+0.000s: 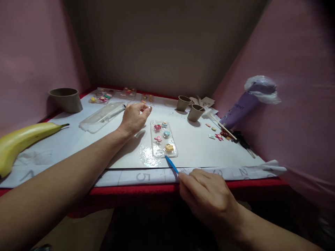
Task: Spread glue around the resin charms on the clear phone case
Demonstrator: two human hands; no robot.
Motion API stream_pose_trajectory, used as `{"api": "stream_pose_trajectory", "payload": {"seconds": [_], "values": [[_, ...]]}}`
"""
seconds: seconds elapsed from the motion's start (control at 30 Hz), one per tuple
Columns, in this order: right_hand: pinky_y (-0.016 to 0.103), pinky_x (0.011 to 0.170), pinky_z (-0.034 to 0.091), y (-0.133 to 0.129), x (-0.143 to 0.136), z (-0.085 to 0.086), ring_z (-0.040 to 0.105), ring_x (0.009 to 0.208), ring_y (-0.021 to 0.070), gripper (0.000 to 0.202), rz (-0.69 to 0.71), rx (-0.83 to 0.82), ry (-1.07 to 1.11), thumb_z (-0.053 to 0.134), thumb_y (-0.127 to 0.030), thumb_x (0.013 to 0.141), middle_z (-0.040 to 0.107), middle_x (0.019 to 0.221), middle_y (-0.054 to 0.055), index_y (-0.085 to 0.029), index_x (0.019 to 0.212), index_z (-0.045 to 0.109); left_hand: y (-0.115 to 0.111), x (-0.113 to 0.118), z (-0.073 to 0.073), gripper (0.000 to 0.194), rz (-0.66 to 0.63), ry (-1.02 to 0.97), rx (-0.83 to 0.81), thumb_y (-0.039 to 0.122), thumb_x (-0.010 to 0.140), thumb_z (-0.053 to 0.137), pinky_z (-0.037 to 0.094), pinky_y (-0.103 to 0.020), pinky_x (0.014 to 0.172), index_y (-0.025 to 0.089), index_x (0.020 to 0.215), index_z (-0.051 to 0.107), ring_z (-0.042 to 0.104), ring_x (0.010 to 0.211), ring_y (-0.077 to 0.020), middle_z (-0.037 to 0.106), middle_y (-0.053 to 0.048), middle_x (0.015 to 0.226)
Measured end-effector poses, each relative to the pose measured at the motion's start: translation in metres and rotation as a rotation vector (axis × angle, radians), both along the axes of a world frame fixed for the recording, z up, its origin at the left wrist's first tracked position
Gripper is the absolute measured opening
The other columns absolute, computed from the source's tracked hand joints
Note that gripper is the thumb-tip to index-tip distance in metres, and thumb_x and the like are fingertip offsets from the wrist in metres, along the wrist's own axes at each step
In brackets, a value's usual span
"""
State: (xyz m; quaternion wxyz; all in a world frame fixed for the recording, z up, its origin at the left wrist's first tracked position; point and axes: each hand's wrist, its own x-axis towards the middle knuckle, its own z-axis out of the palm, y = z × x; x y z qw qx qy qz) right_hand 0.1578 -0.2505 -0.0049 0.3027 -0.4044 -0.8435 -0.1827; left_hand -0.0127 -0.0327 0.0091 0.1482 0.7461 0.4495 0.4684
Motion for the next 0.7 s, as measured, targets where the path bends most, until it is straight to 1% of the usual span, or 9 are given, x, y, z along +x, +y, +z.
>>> {"api": "stream_pose_trajectory", "payload": {"seconds": [0.13,0.33,0.7], "values": [[0.028,0.050,0.035,-0.0020,0.0021,-0.0024,0.045,0.054,0.0125,0.024,-0.019,-0.013,0.000,0.052,0.003,0.080,0.052,0.056,0.001,-0.015,0.066,0.057,-0.0002,0.0006,-0.0006,0.023,0.002,-0.006,-0.015,0.033,0.084,0.054,0.047,-0.040,0.083,0.017,0.075,0.067,0.060,0.080,-0.0221,0.070,-0.007,0.083],[0.028,0.050,0.035,-0.0053,0.0037,-0.0022,0.044,0.053,0.0120,0.024,-0.039,-0.025,0.011,0.053,0.005,0.078,0.051,0.055,0.001,-0.015,0.064,0.056,-0.0032,0.0009,0.0027,0.025,0.003,0.024,-0.023,0.033,0.084,0.052,0.046,-0.038,0.084,0.015,0.076,0.068,0.060,0.082,-0.0218,0.071,-0.008,0.085],[0.028,0.050,0.037,-0.0077,0.0104,-0.0024,0.046,0.053,0.0126,0.024,-0.066,-0.036,0.023,0.053,0.003,0.079,0.053,0.056,0.002,-0.015,0.064,0.056,-0.0024,0.0000,0.0034,0.021,-0.014,0.013,-0.039,0.031,0.083,0.055,0.045,-0.039,0.082,0.016,0.078,0.068,0.060,0.083,-0.0227,0.069,-0.008,0.084]]}}
